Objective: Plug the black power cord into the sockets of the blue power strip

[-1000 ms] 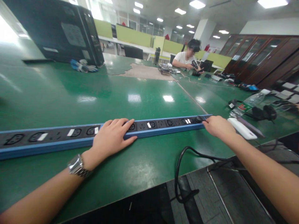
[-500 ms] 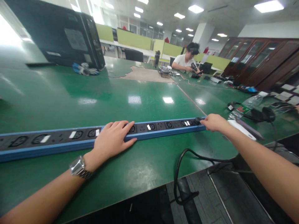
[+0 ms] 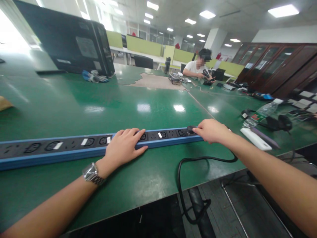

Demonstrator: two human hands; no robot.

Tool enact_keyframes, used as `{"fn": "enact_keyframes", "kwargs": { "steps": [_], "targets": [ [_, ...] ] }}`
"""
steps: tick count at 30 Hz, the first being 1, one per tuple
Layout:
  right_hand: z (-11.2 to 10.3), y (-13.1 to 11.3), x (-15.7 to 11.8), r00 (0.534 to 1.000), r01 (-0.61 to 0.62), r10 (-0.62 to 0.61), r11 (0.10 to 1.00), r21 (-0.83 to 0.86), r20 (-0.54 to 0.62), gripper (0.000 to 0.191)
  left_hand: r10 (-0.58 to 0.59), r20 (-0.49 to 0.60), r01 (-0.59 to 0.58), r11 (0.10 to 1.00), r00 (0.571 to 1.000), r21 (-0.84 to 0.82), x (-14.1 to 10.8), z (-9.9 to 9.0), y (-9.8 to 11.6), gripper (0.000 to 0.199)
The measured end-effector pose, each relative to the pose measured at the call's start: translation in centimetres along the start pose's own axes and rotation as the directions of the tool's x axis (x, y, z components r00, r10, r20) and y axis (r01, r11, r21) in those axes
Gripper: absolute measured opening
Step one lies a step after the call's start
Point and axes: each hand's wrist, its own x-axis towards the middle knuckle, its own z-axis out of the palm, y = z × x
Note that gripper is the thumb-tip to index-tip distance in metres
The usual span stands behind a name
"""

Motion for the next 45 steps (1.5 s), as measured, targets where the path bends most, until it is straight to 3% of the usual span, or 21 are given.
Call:
{"fn": "enact_keyframes", "kwargs": {
  "steps": [5,13,18,23,27,32,36,39,41,43,45],
  "targets": [
    [0.6,-0.7,1.3,0.996,-0.062,0.050,0.982,-0.176,-0.069,0.049,0.002,0.009,-0.002,1.000,1.000,-0.001,0.1,0.0,-0.1,0.058],
    [1.0,-1.7,1.4,0.993,-0.110,0.100,0.968,-0.225,-0.056,0.050,-0.008,0.026,0.008,1.000,1.000,0.000,0.1,0.0,0.0,0.057],
    [1.6,-1.0,1.6,0.985,-0.161,0.142,0.960,-0.227,-0.098,0.050,-0.002,0.030,0.002,1.000,1.000,-0.002,0.1,0.1,-0.1,0.058],
    [2.0,0.2,2.0,1.000,-0.012,0.011,0.983,-0.184,-0.010,0.052,-0.012,0.034,0.012,1.000,0.999,-0.007,0.1,0.1,-0.1,0.058],
    [2.1,-0.4,1.9,0.998,-0.057,0.054,0.976,-0.211,-0.020,0.051,-0.008,0.034,0.008,1.000,0.999,0.000,0.1,0.2,-0.1,0.057],
    [3.3,-1.7,1.1,0.999,-0.001,-0.013,0.948,-0.318,-0.040,0.051,-0.001,0.044,0.001,1.000,0.999,-0.006,0.2,0.1,0.1,0.058],
    [3.3,-1.4,1.2,0.999,-0.014,-0.004,0.947,-0.320,-0.053,0.051,-0.113,-0.023,0.114,0.992,0.993,0.057,0.0,-0.6,-0.3,0.067],
    [0.5,-1.1,1.5,0.999,-0.022,0.016,0.972,-0.233,-0.029,0.047,-0.210,0.013,0.208,0.973,0.978,0.099,-0.5,-1.1,-1.4,0.073],
    [-2.1,-2.0,1.3,0.990,-0.059,0.048,0.995,-0.081,-0.132,0.046,-0.222,0.073,0.215,0.972,0.972,0.090,-0.9,-1.3,-2.1,0.071],
    [-4.0,-4.1,0.7,0.968,-0.036,0.068,0.990,0.136,-0.243,0.047,-0.221,0.078,0.215,0.973,0.972,0.083,-1.2,-1.2,-2.4,0.070],
    [-4.4,-7.1,-0.2,0.978,0.074,-0.010,0.949,0.306,-0.207,0.046,-0.218,0.049,0.213,0.973,0.975,0.088,-1.3,-1.2,-2.4,0.070]
  ]
}}
